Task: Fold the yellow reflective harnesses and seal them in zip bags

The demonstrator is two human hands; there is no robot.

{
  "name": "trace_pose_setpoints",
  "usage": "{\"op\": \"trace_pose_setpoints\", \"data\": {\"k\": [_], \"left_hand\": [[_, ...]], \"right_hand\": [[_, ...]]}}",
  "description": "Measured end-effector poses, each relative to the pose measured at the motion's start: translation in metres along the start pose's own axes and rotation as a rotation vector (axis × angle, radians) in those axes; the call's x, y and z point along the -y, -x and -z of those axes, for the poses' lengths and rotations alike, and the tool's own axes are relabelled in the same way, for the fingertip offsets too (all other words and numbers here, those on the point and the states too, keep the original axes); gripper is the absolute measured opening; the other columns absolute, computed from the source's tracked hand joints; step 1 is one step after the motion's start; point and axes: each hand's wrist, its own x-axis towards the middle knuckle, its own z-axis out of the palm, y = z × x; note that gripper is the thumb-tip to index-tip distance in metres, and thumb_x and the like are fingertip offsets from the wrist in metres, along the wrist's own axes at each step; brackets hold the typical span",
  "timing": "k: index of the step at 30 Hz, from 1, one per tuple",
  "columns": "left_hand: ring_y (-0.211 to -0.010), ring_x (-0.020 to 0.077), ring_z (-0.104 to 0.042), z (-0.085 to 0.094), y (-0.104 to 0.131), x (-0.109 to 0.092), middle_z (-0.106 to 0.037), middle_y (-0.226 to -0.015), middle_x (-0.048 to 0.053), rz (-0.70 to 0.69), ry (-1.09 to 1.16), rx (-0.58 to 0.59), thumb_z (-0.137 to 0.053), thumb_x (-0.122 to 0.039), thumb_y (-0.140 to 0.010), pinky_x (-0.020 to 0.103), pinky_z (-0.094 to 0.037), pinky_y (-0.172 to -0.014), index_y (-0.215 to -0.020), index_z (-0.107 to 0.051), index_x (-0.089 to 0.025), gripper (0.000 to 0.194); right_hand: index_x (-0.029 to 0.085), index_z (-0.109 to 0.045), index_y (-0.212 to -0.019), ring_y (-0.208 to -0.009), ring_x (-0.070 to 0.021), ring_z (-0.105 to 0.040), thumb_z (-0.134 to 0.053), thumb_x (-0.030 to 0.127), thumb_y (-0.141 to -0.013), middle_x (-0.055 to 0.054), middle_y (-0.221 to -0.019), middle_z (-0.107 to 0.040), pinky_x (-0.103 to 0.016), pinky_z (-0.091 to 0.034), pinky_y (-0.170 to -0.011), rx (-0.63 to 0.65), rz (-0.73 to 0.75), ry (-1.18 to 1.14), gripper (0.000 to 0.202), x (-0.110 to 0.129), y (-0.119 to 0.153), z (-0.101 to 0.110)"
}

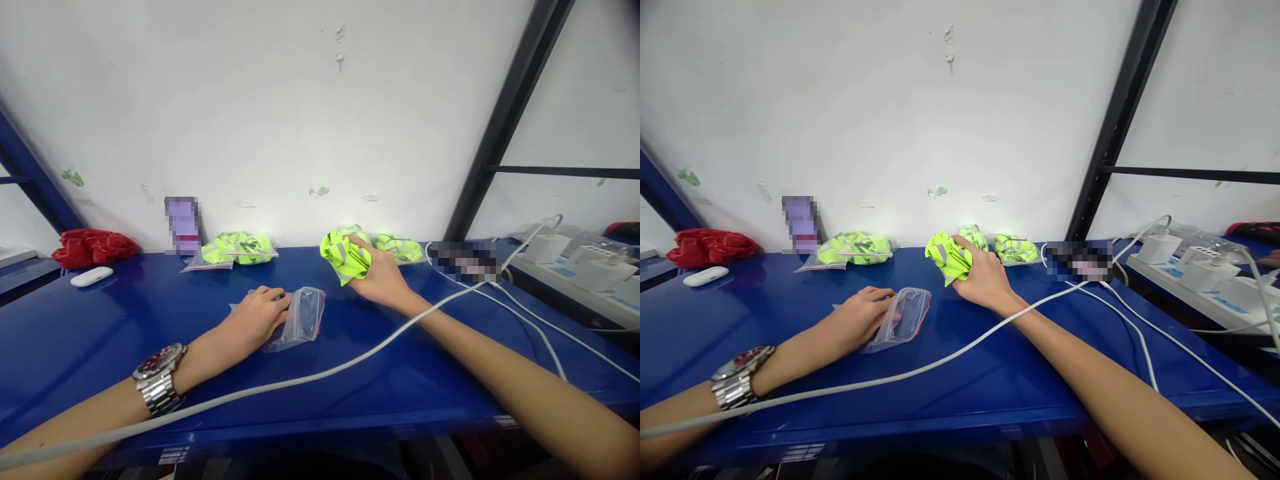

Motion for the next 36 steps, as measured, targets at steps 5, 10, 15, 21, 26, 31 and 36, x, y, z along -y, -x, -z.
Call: {"op": "trace_pose_setpoints", "data": {"k": [5, 10, 15, 21, 26, 31, 36], "left_hand": [[-0.134, 0.0345, -0.036, -0.001, 0.017, -0.01, -0.046, -0.14, 0.017, -0.056, 0.001, 0.227, -0.028, -0.033, -0.097, 0.054, -0.037, -0.102, -0.132, -0.051, -0.017, 0.045], [-0.144, 0.0358, -0.013, 0.003, 0.023, -0.01, -0.017, -0.156, 0.016, 0.125, 0.077, 0.36, -0.021, -0.053, -0.096, 0.071, -0.015, -0.105, -0.151, -0.016, -0.025, 0.062], [-0.143, 0.0407, -0.015, -0.004, 0.014, -0.001, -0.011, -0.156, 0.019, 0.237, 0.102, 0.279, -0.02, -0.062, -0.093, 0.08, -0.008, -0.097, -0.151, -0.008, -0.026, 0.07], [-0.126, 0.0302, -0.05, 0.029, -0.007, 0.017, -0.052, -0.137, 0.015, 0.119, 0.212, 0.039, -0.032, -0.059, -0.093, 0.054, -0.033, -0.106, -0.14, -0.04, -0.021, 0.061], [-0.129, 0.038, -0.043, 0.041, -0.026, 0.018, -0.038, -0.147, 0.02, 0.01, 0.196, 0.181, -0.066, -0.076, -0.058, 0.047, -0.042, -0.099, -0.147, -0.025, -0.019, 0.114], [-0.134, 0.0368, -0.038, 0.023, -0.033, 0.013, -0.036, -0.149, 0.019, -0.101, 0.238, 0.266, -0.067, -0.075, -0.055, 0.05, -0.032, -0.107, -0.148, -0.022, -0.019, 0.118], [-0.115, 0.0332, -0.056, 0.022, -0.024, 0.01, -0.057, -0.129, 0.014, -0.032, 0.222, 0.096, -0.06, -0.071, -0.068, 0.044, -0.043, -0.095, -0.139, -0.039, -0.02, 0.09]], "right_hand": [[0.026, -0.047, -0.136, -0.087, -0.0277, -0.067, -0.062, 0.03, -0.072, -0.007, -0.1, -0.072, -0.036, -0.049, -0.072, -0.009, -0.029, -0.02, 0.066, 0.003, 0.0, 0.0], [0.027, -0.046, -0.137, -0.082, -0.0274, -0.068, -0.063, 0.029, -0.07, -0.006, -0.096, -0.072, -0.036, -0.05, -0.069, -0.001, -0.039, -0.003, 0.069, 0.004, 0.002, 0.0], [0.029, -0.046, -0.137, -0.076, -0.0272, -0.068, -0.062, 0.032, -0.071, -0.005, -0.092, -0.073, -0.038, -0.051, -0.067, 0.003, -0.028, 0.013, 0.068, 0.004, 0.002, 0.002], [0.025, -0.045, -0.138, -0.097, -0.0275, -0.067, -0.063, 0.023, -0.068, -0.006, -0.121, -0.066, -0.037, -0.053, -0.078, 0.031, 0.191, -0.073, 0.073, -0.001, 0.001, 0.006], [0.022, -0.046, -0.138, -0.109, -0.0267, -0.062, -0.061, 0.017, -0.067, -0.008, -0.128, -0.061, -0.039, -0.051, -0.088, 0.093, 0.376, -0.07, 0.073, -0.011, 0.002, 0.006], [0.025, -0.046, -0.138, -0.104, -0.0254, -0.064, -0.06, 0.017, -0.068, -0.007, -0.124, -0.063, -0.038, -0.05, -0.085, 0.232, 0.447, -0.063, 0.071, -0.01, 0.0, 0.014], [0.027, -0.049, -0.135, -0.101, -0.0259, -0.065, -0.06, 0.017, -0.069, -0.005, -0.121, -0.066, -0.038, -0.05, -0.082, 0.334, 0.459, -0.038, 0.068, -0.005, -0.001, 0.019]]}}
